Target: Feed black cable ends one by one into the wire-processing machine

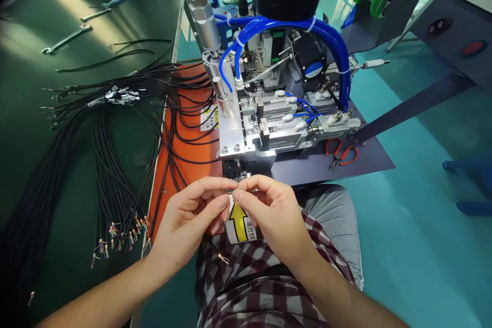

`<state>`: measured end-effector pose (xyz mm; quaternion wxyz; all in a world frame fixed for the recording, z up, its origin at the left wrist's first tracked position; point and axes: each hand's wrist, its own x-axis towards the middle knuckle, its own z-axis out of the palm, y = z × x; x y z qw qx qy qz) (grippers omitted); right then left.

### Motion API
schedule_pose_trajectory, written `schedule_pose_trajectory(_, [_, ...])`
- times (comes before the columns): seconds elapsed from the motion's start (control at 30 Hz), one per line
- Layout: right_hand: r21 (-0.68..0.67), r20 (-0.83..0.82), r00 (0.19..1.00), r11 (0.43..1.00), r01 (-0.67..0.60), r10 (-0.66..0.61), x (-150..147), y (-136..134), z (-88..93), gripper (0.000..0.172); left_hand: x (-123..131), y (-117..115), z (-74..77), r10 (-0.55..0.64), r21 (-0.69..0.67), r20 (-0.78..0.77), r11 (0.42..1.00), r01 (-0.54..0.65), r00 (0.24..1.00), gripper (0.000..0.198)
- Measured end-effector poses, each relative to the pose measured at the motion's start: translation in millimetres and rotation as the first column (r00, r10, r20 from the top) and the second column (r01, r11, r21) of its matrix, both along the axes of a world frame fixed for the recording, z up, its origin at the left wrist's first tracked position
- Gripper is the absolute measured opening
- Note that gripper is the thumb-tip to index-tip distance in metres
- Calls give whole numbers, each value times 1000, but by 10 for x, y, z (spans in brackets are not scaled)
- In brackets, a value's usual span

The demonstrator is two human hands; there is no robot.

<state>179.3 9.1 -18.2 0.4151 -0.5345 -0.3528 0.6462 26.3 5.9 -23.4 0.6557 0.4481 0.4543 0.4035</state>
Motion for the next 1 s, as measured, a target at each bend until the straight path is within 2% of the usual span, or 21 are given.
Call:
schedule_pose_trajectory(0.17, [21,-9,1000,1000,-17,17,28,-9,32,15,-1,39,45,-41,-42,-6,998,41,999,9])
schedule_pose_trajectory(0.27, [49,-5,999,998,-32,32,52,-30,2,14,19,76,106,-37,-32,-62,999,35,997,6])
schedule_pose_trajectory(0.43, [184,148,988,981,-70,42,140,-94,-35,13,113,120,236,-22,25,-241,999,29,970,10])
schedule_pose_trajectory(0.53, [309,258,966,949,-56,-27,188,-122,-50,13,200,139,266,-28,59,-277,997,46,960,10])
schedule_pose_trajectory(0.6, [343,293,954,938,-48,-59,208,-119,-60,15,248,157,247,-43,31,-260,998,53,965,12])
schedule_pose_trajectory(0.8, [246,263,965,968,-52,-15,225,-54,-86,18,296,185,120,-29,-174,-89,985,13,996,19])
schedule_pose_trajectory(1.0, [144,180,982,986,-82,56,230,-54,-98,17,299,139,68,78,-91,-151,992,-92,986,14])
